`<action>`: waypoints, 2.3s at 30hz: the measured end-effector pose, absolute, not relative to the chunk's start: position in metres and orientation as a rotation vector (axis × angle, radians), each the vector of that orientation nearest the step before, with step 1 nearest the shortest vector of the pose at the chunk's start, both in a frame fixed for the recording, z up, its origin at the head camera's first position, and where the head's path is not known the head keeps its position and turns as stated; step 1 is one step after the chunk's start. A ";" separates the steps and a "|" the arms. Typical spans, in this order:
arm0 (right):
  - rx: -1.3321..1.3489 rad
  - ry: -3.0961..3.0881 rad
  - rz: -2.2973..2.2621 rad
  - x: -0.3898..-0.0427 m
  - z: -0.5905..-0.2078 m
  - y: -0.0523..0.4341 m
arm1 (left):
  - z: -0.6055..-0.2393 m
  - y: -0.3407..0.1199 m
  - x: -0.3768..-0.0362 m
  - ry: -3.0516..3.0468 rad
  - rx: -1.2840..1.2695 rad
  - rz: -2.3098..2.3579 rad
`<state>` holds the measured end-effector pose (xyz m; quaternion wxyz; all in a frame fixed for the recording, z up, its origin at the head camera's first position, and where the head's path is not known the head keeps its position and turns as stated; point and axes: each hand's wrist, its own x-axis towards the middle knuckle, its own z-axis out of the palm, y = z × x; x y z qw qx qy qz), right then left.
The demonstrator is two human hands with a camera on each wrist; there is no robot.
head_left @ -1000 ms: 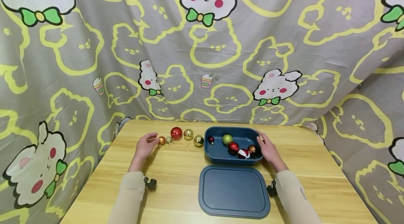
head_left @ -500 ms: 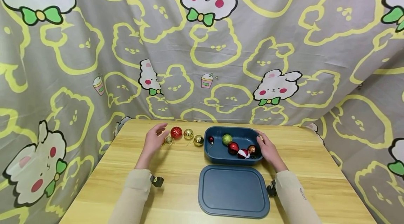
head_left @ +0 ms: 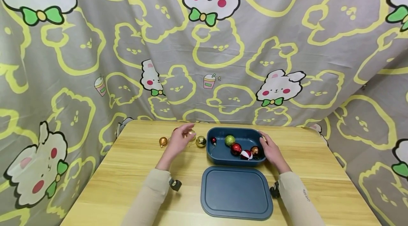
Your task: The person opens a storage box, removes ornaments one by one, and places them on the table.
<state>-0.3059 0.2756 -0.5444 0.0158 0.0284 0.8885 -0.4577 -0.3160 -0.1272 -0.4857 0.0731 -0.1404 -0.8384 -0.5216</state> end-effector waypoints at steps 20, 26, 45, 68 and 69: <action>0.067 2.766 -1.416 -0.308 -0.547 0.277 | -0.502 -0.002 -0.299 -2.709 -0.928 -1.423; 0.069 2.768 -1.417 -0.307 -0.546 0.276 | -0.506 0.027 -0.298 -2.741 -0.946 -1.429; 0.028 2.798 -1.417 -0.310 -0.549 0.279 | -0.516 0.078 -0.309 -2.885 -1.007 -0.937; 0.044 2.793 -1.413 -0.310 -0.549 0.280 | -0.521 0.089 -0.314 -2.918 -1.050 -0.545; 0.045 2.792 -1.413 -0.310 -0.549 0.280 | -0.521 0.089 -0.315 -2.924 -1.046 -0.551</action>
